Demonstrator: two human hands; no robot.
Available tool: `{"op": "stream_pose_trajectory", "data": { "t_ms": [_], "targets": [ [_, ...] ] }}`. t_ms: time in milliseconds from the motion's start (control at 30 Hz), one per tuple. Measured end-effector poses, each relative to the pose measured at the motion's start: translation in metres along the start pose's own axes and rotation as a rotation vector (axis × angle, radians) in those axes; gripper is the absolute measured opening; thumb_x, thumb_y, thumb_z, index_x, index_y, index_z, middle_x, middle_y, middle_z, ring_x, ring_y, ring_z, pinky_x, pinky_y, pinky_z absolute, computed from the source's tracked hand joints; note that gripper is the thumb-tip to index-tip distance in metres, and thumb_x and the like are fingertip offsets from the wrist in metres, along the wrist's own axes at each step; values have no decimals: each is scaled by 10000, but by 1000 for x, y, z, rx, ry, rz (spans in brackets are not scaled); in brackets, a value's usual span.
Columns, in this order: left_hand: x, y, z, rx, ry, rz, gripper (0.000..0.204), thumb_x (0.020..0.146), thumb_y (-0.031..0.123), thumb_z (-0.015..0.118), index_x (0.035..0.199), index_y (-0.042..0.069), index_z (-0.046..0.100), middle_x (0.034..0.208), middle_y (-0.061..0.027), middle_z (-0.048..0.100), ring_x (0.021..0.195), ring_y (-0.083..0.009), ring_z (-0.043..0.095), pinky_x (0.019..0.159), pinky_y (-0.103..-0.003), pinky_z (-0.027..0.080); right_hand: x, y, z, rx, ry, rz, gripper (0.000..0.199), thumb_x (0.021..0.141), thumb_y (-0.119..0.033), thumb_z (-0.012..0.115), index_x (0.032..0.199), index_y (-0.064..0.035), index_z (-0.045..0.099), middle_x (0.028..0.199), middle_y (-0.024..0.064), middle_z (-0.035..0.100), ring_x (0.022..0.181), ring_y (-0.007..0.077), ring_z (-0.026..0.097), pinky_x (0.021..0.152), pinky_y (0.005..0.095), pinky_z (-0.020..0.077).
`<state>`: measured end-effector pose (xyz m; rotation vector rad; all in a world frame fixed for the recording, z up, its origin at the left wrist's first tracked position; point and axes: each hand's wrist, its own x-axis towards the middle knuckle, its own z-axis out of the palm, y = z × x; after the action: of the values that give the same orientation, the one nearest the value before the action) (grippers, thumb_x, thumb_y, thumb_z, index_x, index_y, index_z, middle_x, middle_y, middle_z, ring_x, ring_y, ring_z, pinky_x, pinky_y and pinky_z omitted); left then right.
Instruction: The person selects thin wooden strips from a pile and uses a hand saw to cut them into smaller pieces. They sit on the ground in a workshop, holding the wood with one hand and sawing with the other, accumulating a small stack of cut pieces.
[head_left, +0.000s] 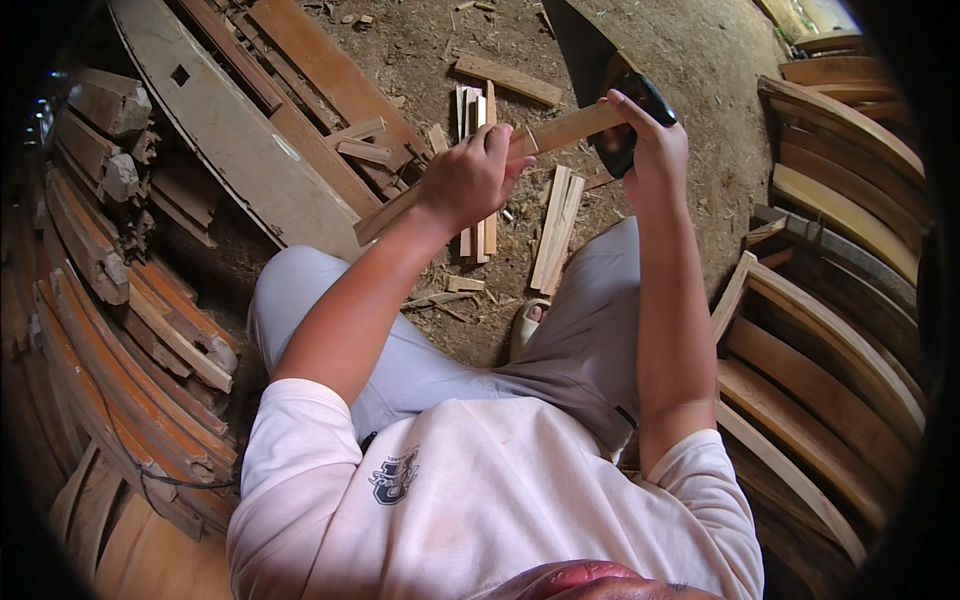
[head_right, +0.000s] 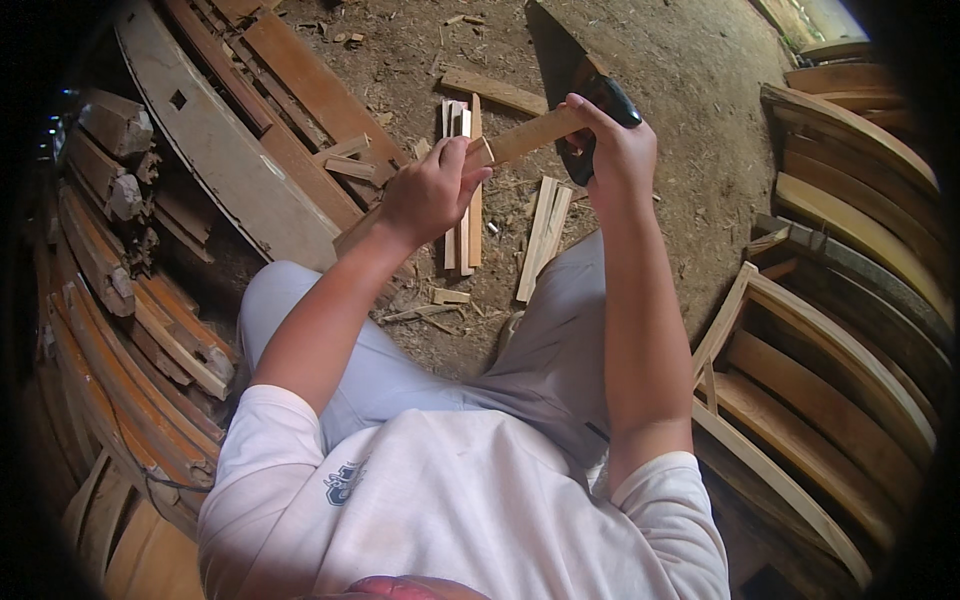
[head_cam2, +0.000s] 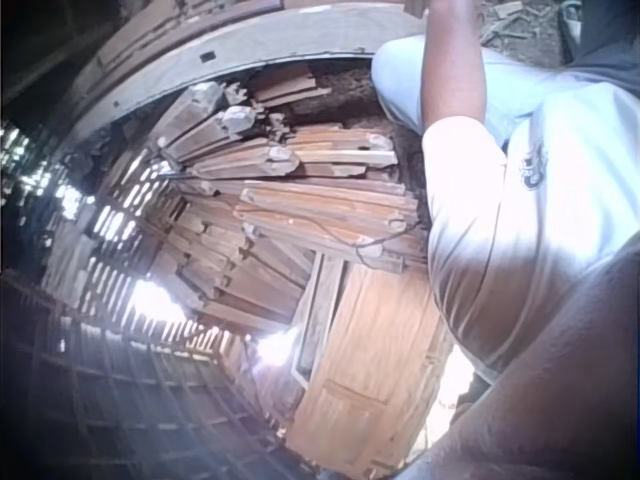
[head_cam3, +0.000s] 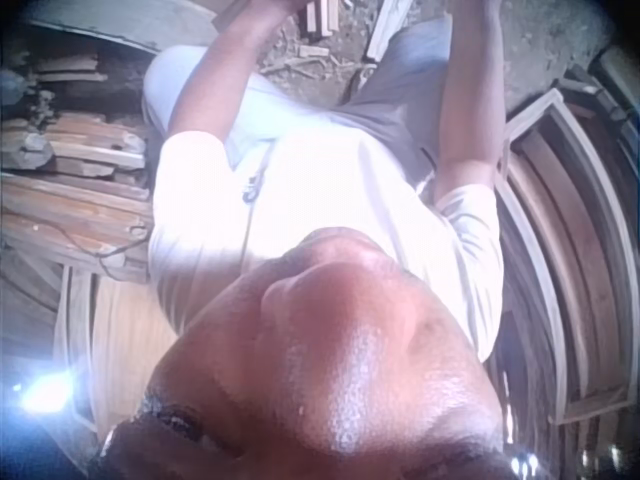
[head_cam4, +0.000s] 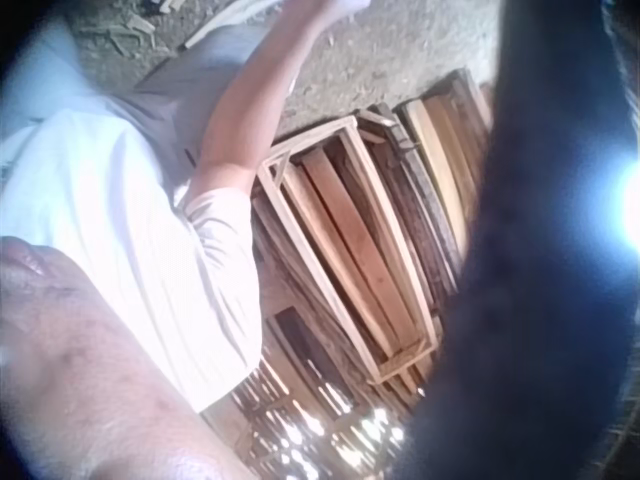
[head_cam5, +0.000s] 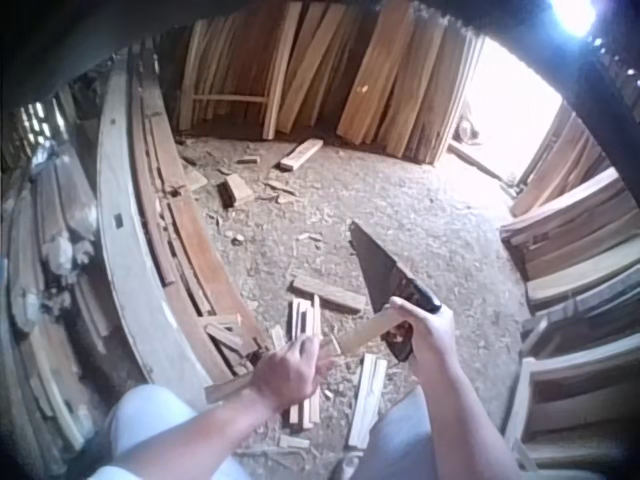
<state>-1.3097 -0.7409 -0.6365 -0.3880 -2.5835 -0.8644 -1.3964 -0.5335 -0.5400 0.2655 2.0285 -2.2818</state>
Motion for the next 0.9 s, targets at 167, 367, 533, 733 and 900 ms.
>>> {"op": "stream_pose_trajectory", "data": {
  "t_ms": [167, 367, 533, 733, 900],
  "targets": [
    [5, 3, -9, 3, 12, -4, 416, 1028, 393, 619, 1143, -3, 567, 912, -174, 700, 764, -361, 739, 609, -440, 615, 4, -2, -1, 4, -1, 31, 180, 877, -83, 798, 999, 14, 708, 904, 111, 743, 742, 172, 665, 636, 309, 503],
    [8, 5, -17, 73, 2, 18, 435, 1016, 412, 632, 1148, 1, 580, 927, -140, 693, 738, -334, 732, 591, -425, 602, 15, 8, -9, 41, -2, 78, 173, 880, -64, 792, 1015, 2, 706, 917, 113, 748, 769, 181, 690, 656, 309, 530],
    [9, 7, -18, 84, -25, -2, 433, 1005, 409, 647, 1176, 15, 588, 934, -123, 682, 731, -321, 731, 588, -420, 600, 17, 9, -11, 65, -26, 81, 184, 880, -69, 795, 1021, 2, 698, 924, 114, 746, 777, 183, 697, 647, 305, 530],
    [13, 9, -18, 70, -8, 15, 441, 1003, 416, 646, 1202, 25, 605, 930, -124, 677, 735, -320, 733, 596, -420, 605, 17, 7, -12, 64, -49, 63, 192, 872, -70, 799, 1014, 13, 699, 906, 110, 742, 722, 171, 668, 627, 297, 518],
    [13, 2, -19, 66, -83, -33, 375, 1024, 420, 610, 1164, 72, 618, 937, -123, 704, 804, -313, 745, 650, -418, 631, 22, 10, -4, 45, -45, 81, 154, 867, -109, 807, 938, 3, 729, 870, 90, 731, 697, 154, 648, 626, 285, 511]
  ]
}}
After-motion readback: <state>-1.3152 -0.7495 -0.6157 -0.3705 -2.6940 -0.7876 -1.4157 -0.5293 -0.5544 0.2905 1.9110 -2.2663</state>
